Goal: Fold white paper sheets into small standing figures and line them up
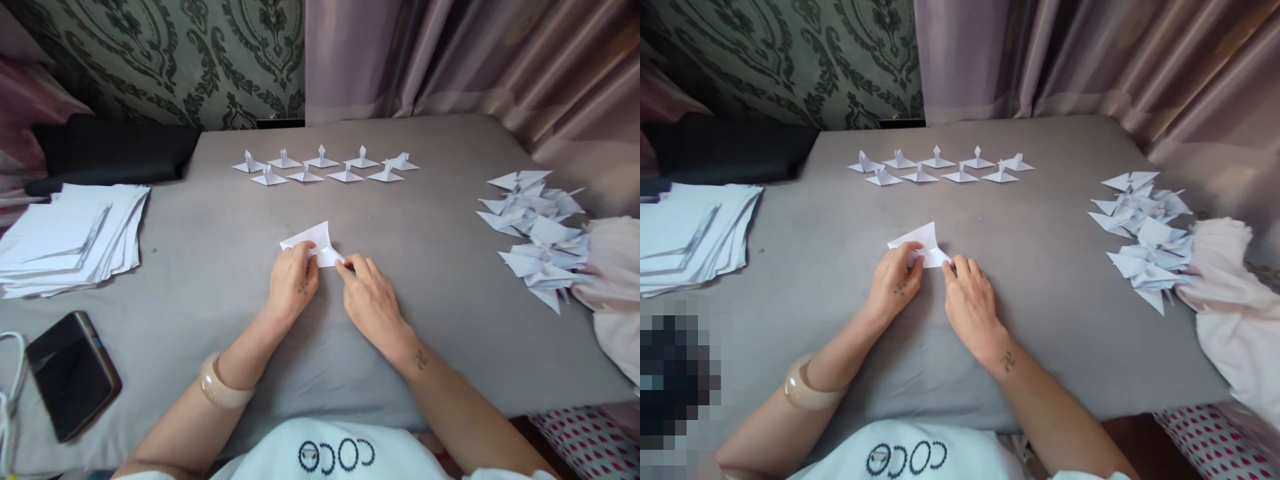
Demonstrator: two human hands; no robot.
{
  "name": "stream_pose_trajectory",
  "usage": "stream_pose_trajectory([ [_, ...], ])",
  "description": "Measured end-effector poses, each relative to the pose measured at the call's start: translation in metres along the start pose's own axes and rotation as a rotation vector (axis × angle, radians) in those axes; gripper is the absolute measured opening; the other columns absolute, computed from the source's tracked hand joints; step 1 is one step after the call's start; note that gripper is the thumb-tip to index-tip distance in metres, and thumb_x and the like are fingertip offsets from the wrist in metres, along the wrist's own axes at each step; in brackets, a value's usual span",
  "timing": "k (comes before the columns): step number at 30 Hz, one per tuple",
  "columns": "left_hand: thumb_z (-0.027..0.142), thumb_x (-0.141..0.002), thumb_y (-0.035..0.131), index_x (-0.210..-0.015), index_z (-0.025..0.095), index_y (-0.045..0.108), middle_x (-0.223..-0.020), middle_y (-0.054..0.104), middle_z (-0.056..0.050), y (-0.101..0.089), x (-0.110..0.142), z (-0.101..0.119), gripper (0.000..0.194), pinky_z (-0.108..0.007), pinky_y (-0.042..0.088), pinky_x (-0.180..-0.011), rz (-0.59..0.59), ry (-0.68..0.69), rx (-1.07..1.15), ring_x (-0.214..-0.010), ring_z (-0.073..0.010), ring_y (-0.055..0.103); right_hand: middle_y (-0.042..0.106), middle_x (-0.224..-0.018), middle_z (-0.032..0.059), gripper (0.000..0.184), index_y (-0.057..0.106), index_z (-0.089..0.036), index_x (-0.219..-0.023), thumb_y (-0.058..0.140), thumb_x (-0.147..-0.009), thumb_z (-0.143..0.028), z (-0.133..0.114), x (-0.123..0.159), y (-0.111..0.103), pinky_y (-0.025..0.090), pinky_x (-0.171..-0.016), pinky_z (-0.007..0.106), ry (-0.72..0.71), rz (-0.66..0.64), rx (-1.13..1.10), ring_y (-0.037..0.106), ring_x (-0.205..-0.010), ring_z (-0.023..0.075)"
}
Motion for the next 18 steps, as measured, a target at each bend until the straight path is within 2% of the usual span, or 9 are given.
stream_pose_trajectory([
  [3,0.015,-0.085,0.050,-0.107,0.018,0.060,-0.081,0.066,-0.005,-0.003,-0.001,-0.004,0.025,-0.030,0.047,-0.070,-0.037,-0.054,0.057,-0.072,-0.0181,0.060,0.064,-0.102,0.0098,0.036,0.067,-0.015,-0.114,0.037,-0.094,-0.011,0.006,-0.001,-0.001,0.042,-0.072,0.033,0.036,0.047,0.001,0.055,-0.092,0.0222],
  [6,0.013,-0.080,0.052,-0.103,0.019,0.062,-0.089,0.069,-0.004,-0.006,-0.002,-0.005,0.025,-0.030,0.048,-0.072,-0.063,-0.059,0.155,-0.074,-0.0172,0.061,0.065,-0.099,0.0089,0.028,0.069,-0.016,-0.101,0.043,-0.091,-0.011,0.011,-0.004,-0.008,0.042,-0.076,0.032,0.079,0.183,-0.067,0.055,-0.092,0.0215],
  [10,0.014,-0.082,0.055,-0.099,0.022,0.065,-0.099,0.071,-0.003,-0.015,-0.004,0.004,0.022,-0.033,0.046,-0.087,-0.010,0.069,0.263,-0.092,-0.0185,0.063,0.066,-0.111,0.0097,0.024,0.064,-0.015,-0.112,0.051,-0.092,-0.020,0.004,-0.005,-0.023,0.039,-0.089,0.032,-0.050,0.384,-0.172,0.052,-0.102,0.0219],
  [13,0.014,-0.085,0.054,-0.096,0.023,0.067,-0.100,0.072,-0.002,-0.016,-0.003,0.014,0.020,-0.036,0.041,-0.096,-0.010,0.183,0.251,-0.100,-0.0190,0.063,0.068,-0.113,0.0079,0.028,0.061,-0.017,-0.117,0.058,-0.089,-0.022,0.006,-0.005,-0.026,0.034,-0.092,0.035,-0.089,0.427,-0.179,0.051,-0.107,0.0229],
  [16,0.010,-0.086,0.049,-0.097,0.024,0.068,-0.107,0.072,-0.002,-0.012,-0.003,0.018,0.026,-0.037,0.039,-0.099,-0.043,0.230,0.202,-0.107,-0.0191,0.061,0.071,-0.095,0.0036,0.014,0.065,-0.021,-0.101,0.056,-0.091,-0.019,0.011,-0.006,-0.023,0.031,-0.092,0.037,-0.101,0.426,-0.146,0.054,-0.098,0.0208],
  [18,0.007,-0.084,0.047,-0.102,0.023,0.067,-0.113,0.070,-0.003,-0.011,-0.002,0.018,0.032,-0.037,0.039,-0.099,-0.044,0.249,0.159,-0.112,-0.0201,0.059,0.070,-0.088,0.0022,0.016,0.067,-0.022,-0.092,0.051,-0.093,-0.018,0.010,-0.005,-0.021,0.029,-0.091,0.036,-0.123,0.415,-0.100,0.054,-0.091,0.0192],
])
Point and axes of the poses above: each hand's wrist, its own x-axis away from the middle knuckle, its own y-axis out of the palm, z = x × y, the point moved 8 cm from there along -x, towards the middle knuckle
